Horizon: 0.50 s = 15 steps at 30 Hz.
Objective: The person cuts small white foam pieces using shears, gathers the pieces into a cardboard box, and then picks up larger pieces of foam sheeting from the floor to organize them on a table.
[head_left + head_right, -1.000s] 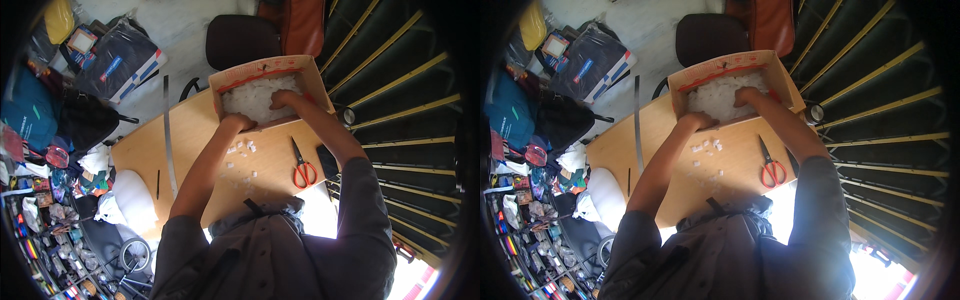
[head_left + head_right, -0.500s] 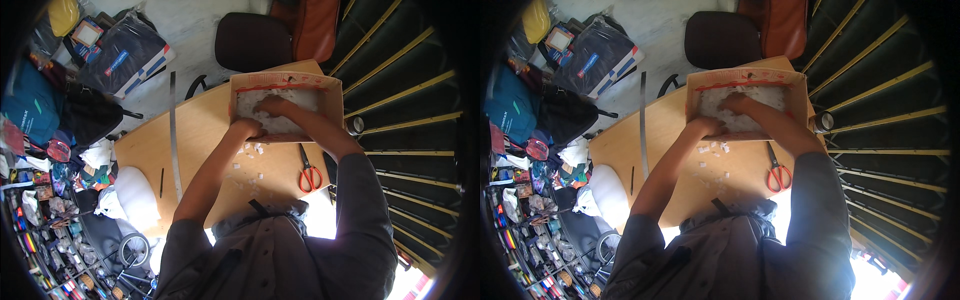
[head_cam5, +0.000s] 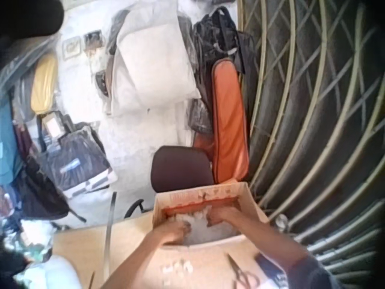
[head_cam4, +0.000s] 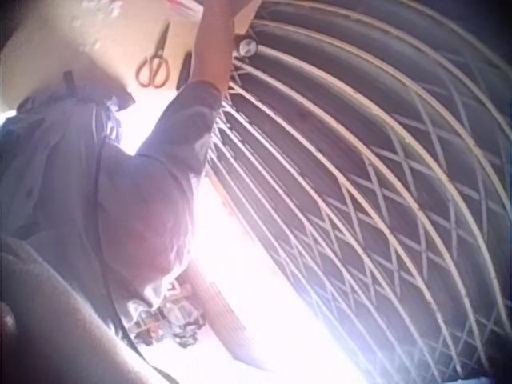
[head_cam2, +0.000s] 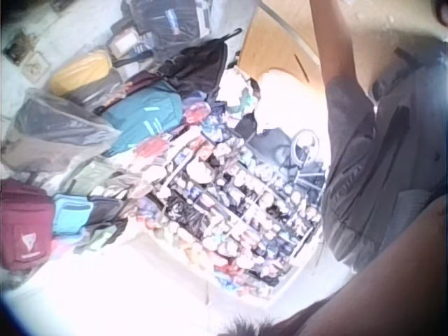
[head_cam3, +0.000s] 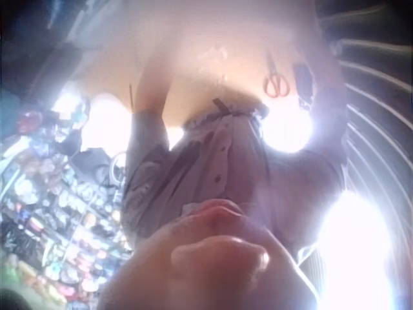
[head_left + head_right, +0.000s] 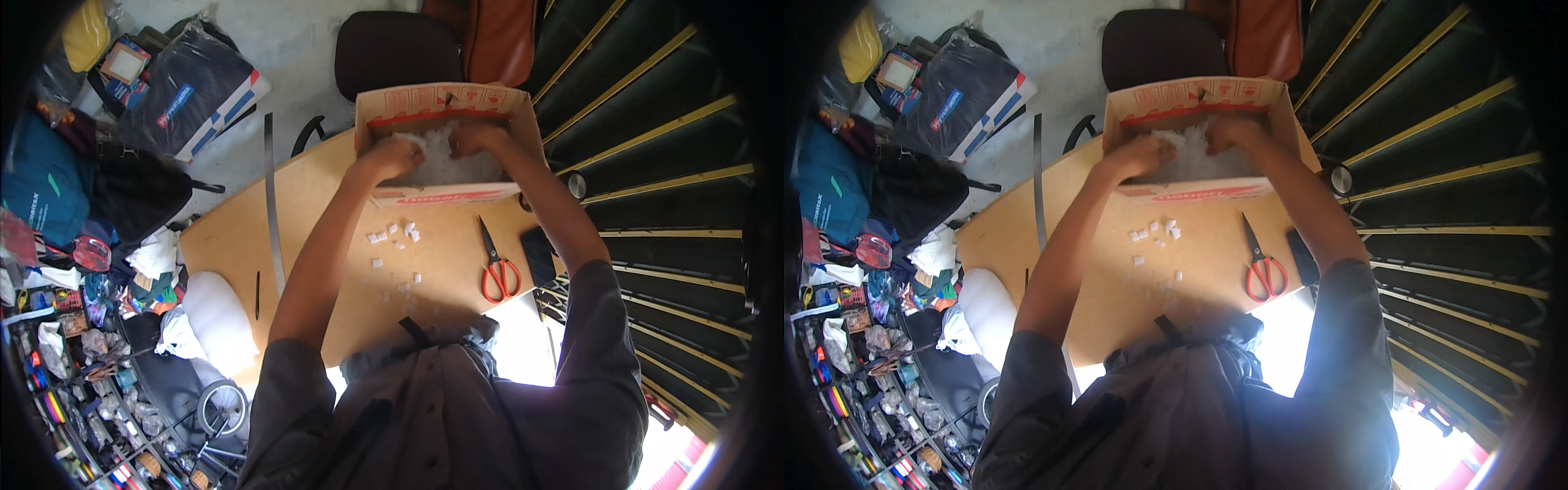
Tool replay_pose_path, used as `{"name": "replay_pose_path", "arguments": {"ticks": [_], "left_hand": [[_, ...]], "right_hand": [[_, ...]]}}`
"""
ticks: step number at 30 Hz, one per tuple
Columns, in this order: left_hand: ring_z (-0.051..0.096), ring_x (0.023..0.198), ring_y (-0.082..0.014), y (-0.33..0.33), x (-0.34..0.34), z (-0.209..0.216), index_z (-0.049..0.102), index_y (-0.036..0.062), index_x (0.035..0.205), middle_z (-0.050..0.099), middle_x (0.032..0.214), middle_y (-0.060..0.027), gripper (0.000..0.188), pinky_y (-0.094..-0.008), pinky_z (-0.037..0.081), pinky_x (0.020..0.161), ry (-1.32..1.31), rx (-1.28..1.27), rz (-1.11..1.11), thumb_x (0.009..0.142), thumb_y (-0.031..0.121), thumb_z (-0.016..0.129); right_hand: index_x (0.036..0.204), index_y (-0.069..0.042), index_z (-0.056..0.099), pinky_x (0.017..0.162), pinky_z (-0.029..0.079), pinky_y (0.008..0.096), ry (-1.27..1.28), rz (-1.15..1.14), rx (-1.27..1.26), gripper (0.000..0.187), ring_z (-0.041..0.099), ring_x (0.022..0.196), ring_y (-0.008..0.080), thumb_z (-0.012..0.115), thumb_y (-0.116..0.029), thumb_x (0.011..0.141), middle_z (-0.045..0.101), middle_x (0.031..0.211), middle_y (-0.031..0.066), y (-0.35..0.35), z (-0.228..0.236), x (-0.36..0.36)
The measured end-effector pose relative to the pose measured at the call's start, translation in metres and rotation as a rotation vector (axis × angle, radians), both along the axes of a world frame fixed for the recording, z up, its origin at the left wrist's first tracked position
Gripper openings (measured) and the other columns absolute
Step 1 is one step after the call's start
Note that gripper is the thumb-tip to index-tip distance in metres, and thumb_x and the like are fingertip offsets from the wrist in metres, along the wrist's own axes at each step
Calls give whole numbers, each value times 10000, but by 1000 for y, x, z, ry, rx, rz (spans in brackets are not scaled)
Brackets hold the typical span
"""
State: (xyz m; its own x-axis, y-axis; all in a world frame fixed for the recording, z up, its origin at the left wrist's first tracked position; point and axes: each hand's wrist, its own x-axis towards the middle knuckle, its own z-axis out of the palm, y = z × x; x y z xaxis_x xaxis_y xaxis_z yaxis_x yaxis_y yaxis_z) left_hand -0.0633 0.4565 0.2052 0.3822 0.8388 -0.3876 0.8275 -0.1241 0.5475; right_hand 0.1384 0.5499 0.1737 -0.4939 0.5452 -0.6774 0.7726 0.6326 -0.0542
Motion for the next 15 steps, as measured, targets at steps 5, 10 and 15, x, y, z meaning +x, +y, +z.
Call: {"name": "replay_pose_path", "arguments": {"ticks": [5, 10, 15], "left_hand": [[665, 849, -191, -34, -9, 54, 640, 20, 1065, 692, 955, -137, 296, -337, 495, 732, -521, 365, 272, 956, 272, 529], [622, 927, -177, -125, -32, 35, 623, 5, 1085, 648, 1030, -106, 221, -295, 470, 809, -873, 651, 849, 956, 156, 529], [377, 1301, -306, -267, -52, -121, 434, -33, 1305, 430, 1355, -195, 389, -387, 297, 1058, -529, 569, 1080, 974, 171, 446]], "right_hand": [[1144, -80, 653, 891, 459, 404, 597, -165, -25, 397, 600, 1028, 306, 585, -379, 892, 644, 1079, 149, -11, 51, -1], [1065, -35, 628, 852, 461, 357, 1065, -296, 193, 267, 602, 995, 288, 616, -246, 901, 622, 1079, 140, -76, 86, 9], [968, 6, 587, 809, 471, 353, 1567, -306, 697, 144, 598, 960, 326, 618, -64, 847, 593, 1050, 171, -179, 96, -12]]}}
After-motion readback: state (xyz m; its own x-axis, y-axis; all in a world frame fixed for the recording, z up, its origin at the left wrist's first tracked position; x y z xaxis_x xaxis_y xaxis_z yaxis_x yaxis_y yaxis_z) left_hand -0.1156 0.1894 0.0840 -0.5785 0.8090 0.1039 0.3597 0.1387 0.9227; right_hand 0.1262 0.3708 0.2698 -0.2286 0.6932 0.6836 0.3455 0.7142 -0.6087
